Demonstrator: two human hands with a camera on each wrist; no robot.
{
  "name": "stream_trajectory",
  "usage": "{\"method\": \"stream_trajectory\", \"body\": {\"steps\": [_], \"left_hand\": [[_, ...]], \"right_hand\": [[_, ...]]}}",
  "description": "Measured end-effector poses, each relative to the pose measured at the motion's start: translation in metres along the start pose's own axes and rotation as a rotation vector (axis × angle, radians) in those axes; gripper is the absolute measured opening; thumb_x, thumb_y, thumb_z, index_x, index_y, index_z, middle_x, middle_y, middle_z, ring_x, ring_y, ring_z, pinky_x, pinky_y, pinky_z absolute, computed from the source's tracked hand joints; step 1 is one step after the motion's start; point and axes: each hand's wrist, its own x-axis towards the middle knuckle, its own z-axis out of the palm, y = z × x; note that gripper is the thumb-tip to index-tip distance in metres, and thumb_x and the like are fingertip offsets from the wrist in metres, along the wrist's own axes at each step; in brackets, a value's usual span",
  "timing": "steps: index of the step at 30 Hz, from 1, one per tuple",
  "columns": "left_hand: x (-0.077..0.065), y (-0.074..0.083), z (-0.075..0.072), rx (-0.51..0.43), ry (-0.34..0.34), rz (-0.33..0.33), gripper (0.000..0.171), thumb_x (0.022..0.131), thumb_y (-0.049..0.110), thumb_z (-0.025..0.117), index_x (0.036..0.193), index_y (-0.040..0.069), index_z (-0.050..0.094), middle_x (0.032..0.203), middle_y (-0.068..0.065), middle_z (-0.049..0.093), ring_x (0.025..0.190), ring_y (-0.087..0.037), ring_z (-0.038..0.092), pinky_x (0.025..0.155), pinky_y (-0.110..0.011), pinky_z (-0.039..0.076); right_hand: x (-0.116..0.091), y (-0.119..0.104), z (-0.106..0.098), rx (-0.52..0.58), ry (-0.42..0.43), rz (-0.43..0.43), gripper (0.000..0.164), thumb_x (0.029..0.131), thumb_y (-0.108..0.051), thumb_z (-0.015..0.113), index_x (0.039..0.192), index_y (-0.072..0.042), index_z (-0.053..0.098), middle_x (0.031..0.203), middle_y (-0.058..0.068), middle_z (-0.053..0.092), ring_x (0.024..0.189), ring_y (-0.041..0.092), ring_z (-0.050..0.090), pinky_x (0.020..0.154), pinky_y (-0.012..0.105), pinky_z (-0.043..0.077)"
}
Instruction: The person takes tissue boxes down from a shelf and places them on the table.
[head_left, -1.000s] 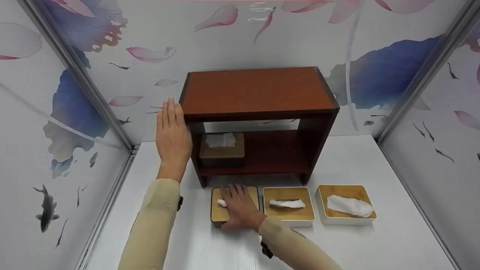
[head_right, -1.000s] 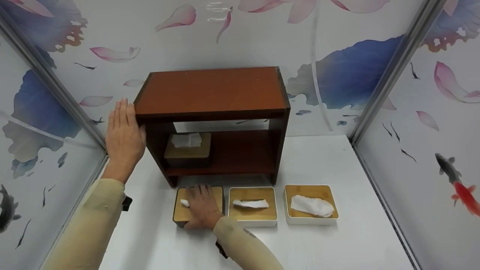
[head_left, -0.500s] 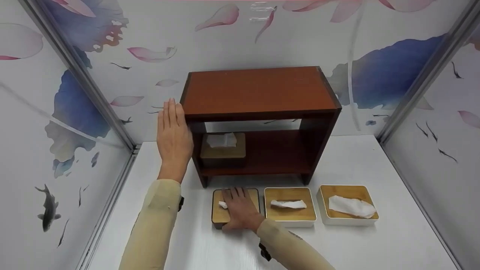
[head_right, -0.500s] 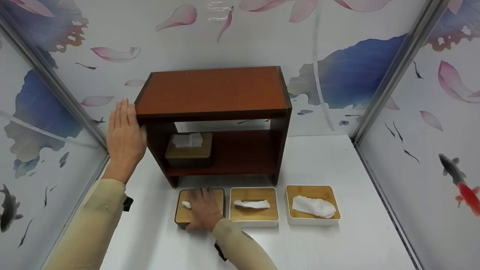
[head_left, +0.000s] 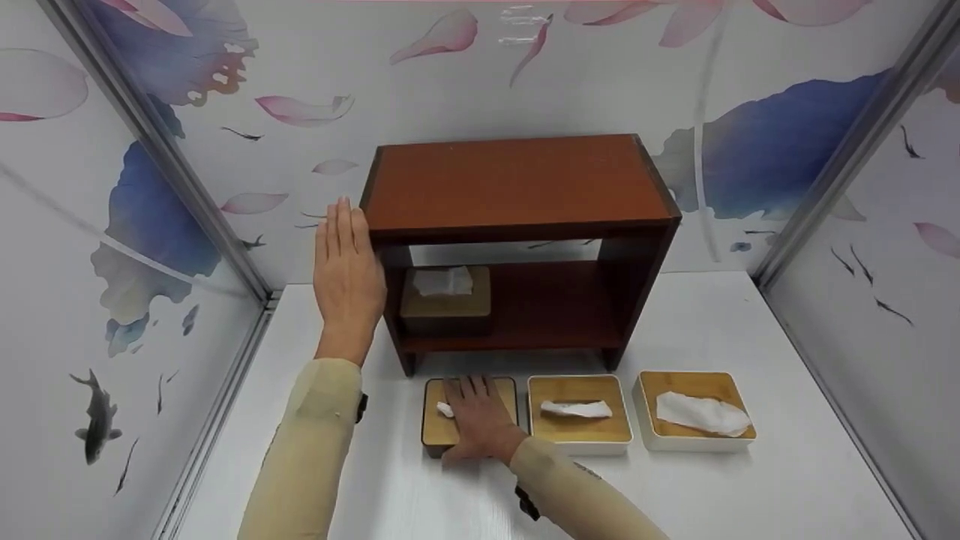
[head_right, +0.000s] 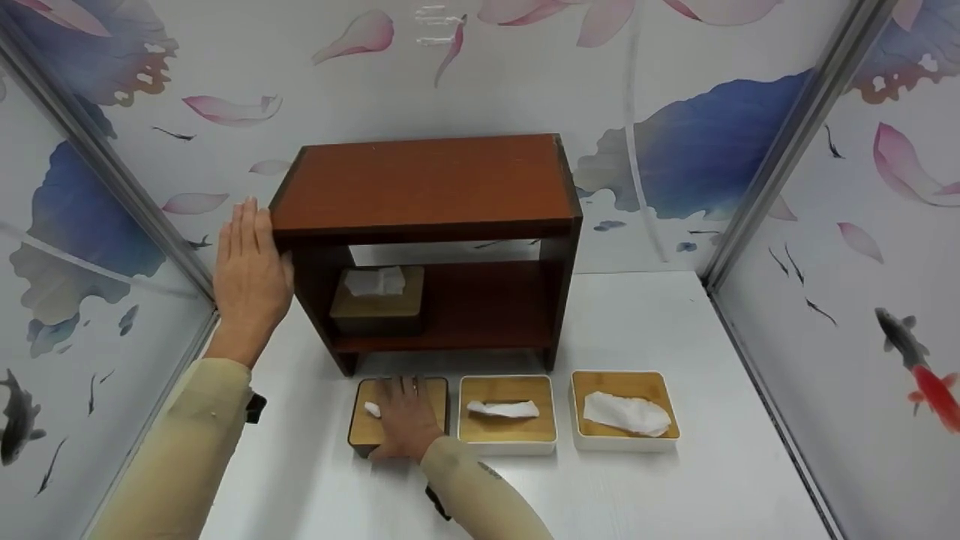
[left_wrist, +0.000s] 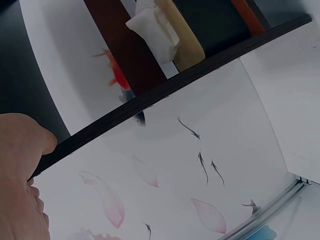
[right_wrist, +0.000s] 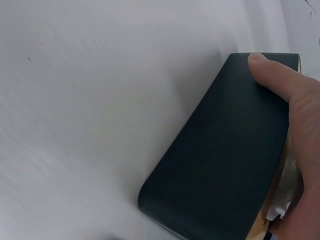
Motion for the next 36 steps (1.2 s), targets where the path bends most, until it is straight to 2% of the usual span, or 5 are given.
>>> {"method": "stream_trajectory", "body": {"steps": [9, 17, 23, 33, 36], "left_hand": [[-0.002, 0.0, 0.002, -0.015, 0.072, 0.016, 0.046, 0.101, 0.009, 0.038, 0.144, -0.004, 0.031, 0.157, -0.021, 0.03, 0.148, -0.033, 0.027, 0.123, -0.043, 0.024], [-0.001, -0.001, -0.001, -0.013, -0.006, 0.006, 0.052, 0.101, 0.013, 0.04, 0.148, -0.003, 0.025, 0.16, -0.019, 0.023, 0.15, -0.032, 0.021, 0.124, -0.042, 0.019], [-0.002, -0.003, 0.0, -0.039, -0.012, 0.002, 0.052, 0.101, 0.012, 0.04, 0.148, -0.002, 0.025, 0.161, -0.019, 0.022, 0.151, -0.031, 0.019, 0.125, -0.041, 0.016], [-0.002, -0.001, -0.001, -0.056, -0.045, -0.008, 0.055, 0.101, 0.013, 0.041, 0.15, -0.002, 0.021, 0.161, -0.019, 0.019, 0.151, -0.032, 0.017, 0.125, -0.042, 0.015], [-0.002, -0.001, -0.001, -0.052, -0.026, -0.004, 0.055, 0.101, 0.013, 0.042, 0.15, -0.002, 0.022, 0.161, -0.019, 0.021, 0.15, -0.032, 0.02, 0.125, -0.042, 0.017]], "right_hand": [[-0.007, 0.01, -0.018, 0.097, -0.016, -0.069, 0.127, 0.058, -0.082, 0.07, 0.153, -0.009, 0.027, 0.157, 0.021, 0.029, 0.146, 0.039, 0.027, 0.116, 0.057, 0.03], [-0.017, 0.024, -0.042, 0.072, -0.024, -0.09, 0.103, 0.074, -0.072, 0.067, 0.151, -0.012, 0.034, 0.158, 0.013, 0.032, 0.146, 0.032, 0.03, 0.117, 0.051, 0.031], [-0.03, 0.043, -0.063, 0.099, 0.084, -0.123, 0.086, 0.081, -0.052, 0.074, 0.146, -0.008, 0.041, 0.15, 0.013, 0.042, 0.137, 0.032, 0.042, 0.11, 0.051, 0.039], [-0.058, 0.09, -0.099, 0.065, 0.217, -0.085, 0.079, 0.083, -0.041, 0.075, 0.146, -0.007, 0.041, 0.149, 0.013, 0.045, 0.135, 0.031, 0.045, 0.111, 0.048, 0.041], [-0.067, 0.108, -0.111, 0.053, 0.274, -0.073, 0.077, 0.083, -0.038, 0.075, 0.145, -0.006, 0.043, 0.146, 0.012, 0.048, 0.133, 0.03, 0.047, 0.11, 0.047, 0.042]]}}
